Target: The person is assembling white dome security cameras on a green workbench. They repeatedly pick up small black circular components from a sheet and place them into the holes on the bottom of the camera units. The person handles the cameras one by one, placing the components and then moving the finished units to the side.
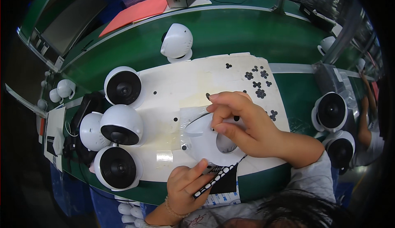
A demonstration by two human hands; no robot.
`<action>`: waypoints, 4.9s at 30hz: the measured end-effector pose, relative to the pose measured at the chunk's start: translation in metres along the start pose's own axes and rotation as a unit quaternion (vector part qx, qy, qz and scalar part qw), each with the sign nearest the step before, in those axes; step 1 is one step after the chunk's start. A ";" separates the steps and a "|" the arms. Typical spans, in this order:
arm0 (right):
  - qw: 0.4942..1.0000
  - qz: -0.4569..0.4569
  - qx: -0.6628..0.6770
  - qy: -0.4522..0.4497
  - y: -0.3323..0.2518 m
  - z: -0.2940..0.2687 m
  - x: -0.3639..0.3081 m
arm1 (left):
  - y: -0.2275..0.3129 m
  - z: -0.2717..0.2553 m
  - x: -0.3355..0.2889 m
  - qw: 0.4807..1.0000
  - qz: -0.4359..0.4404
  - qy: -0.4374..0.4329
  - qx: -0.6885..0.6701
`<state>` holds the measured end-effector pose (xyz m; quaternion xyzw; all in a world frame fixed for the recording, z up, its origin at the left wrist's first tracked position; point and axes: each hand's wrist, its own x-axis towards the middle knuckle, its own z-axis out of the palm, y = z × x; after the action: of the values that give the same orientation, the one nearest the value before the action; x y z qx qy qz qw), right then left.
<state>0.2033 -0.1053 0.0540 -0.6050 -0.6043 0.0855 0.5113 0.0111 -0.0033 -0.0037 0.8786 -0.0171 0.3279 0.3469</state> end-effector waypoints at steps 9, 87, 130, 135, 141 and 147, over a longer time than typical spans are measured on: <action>0.978 -0.085 -0.183 0.045 -0.003 0.005 -0.005 | -0.002 0.000 0.002 1.000 0.018 0.004 -0.005; 0.995 0.071 -0.066 0.033 0.004 -0.003 -0.070 | -0.002 0.013 -0.010 0.995 -0.071 0.040 -0.051; 0.700 0.365 -0.573 0.221 0.208 -0.129 -0.009 | 0.006 0.000 -0.001 0.989 -0.041 -0.018 -0.139; 0.820 0.206 -0.427 0.321 0.144 -0.127 0.001 | 0.001 0.002 -0.004 0.987 -0.013 0.013 -0.160; 0.923 0.221 0.236 0.207 0.022 -0.053 -0.004 | 0.004 0.000 -0.003 0.994 0.007 0.019 -0.105; 0.906 0.329 0.262 0.049 0.014 -0.002 -0.017 | 0.007 0.001 -0.001 0.994 0.001 0.033 -0.105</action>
<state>0.2093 -0.1168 0.0362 -0.6173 -0.3012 0.3740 0.6231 0.0090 -0.0096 -0.0002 0.8261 -0.0405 0.3529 0.4374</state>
